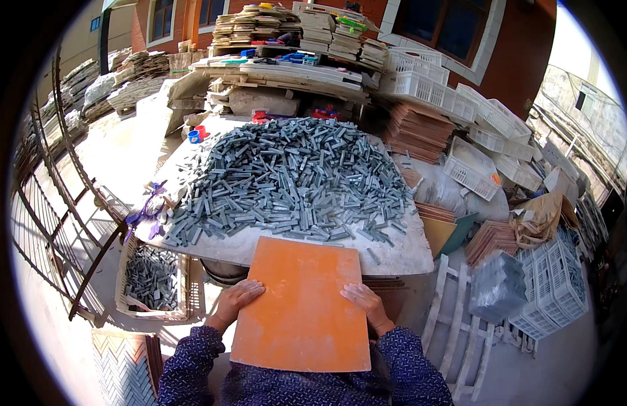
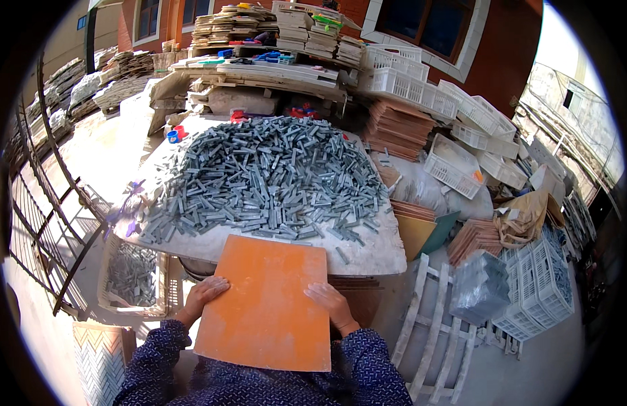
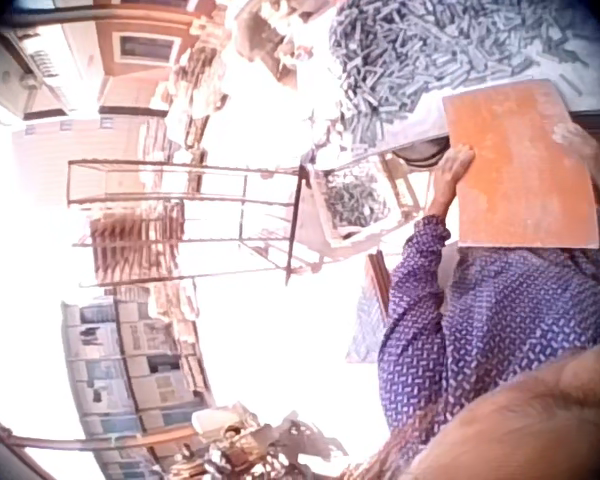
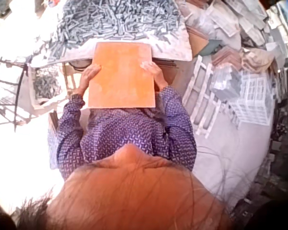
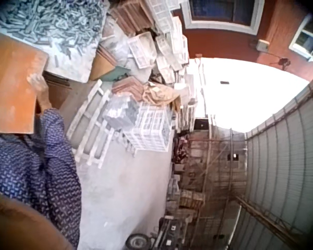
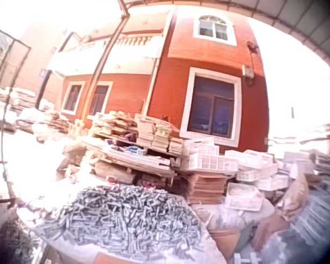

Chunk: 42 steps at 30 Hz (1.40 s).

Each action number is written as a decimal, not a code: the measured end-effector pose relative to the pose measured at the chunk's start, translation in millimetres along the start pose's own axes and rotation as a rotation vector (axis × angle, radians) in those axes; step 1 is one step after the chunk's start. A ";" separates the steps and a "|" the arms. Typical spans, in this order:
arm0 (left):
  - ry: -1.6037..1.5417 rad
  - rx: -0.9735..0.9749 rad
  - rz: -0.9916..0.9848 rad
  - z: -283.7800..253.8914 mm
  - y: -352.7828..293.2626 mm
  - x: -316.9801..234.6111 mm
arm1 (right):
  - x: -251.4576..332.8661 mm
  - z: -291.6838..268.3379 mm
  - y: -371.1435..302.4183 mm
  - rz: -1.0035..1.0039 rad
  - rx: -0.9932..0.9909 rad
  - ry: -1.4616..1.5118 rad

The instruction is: The person arranges small rectangular tiles by hand into a herringbone pattern on a square board. They flip the board to check alignment, then continue placing tiles until the pattern is complete.

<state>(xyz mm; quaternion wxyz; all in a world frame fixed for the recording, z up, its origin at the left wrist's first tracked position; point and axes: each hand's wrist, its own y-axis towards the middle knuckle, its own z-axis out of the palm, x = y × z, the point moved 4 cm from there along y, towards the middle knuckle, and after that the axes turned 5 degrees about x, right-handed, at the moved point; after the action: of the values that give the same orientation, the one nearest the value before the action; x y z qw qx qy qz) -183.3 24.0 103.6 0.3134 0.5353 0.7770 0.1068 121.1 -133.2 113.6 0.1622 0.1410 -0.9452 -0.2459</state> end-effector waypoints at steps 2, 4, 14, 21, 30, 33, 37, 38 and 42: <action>0.031 -0.036 -0.005 17.9 -4.5 14.1 | -14.2 13.1 2.9 -0.012 0.009 -0.052; 0.122 -0.010 0.017 26.5 -2.0 25.5 | -24.6 26.4 7.6 -0.035 0.035 -0.090; 0.159 0.318 -0.012 35.6 -16.0 51.2 | -32.4 30.0 24.9 0.085 0.366 -0.100; 0.078 0.275 -0.085 39.1 6.6 57.8 | -15.1 83.1 45.9 0.313 0.269 -0.212; -0.368 0.048 -0.408 13.3 -64.7 26.0 | 26.2 75.3 -42.8 0.586 0.153 0.086; -0.417 0.026 -0.481 35.8 -106.9 -5.4 | 57.1 81.9 -85.2 0.692 0.134 0.367; -0.440 -0.102 -0.660 40.3 -124.5 -16.6 | 76.9 86.4 -88.6 0.862 0.092 0.767; -0.503 -0.120 -0.680 38.6 -131.7 -21.4 | 82.9 83.5 -87.8 0.921 0.071 0.885; -0.960 -0.442 -0.637 -1.5 -119.0 -34.3 | 96.9 44.1 -64.2 0.813 -0.251 1.304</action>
<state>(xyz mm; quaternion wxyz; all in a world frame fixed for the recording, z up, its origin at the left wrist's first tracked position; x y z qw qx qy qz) -267.3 -54.7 57.9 0.7483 0.1874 0.6304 -0.0865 28.6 -202.2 67.4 0.7776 -0.1200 -0.6013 -0.1395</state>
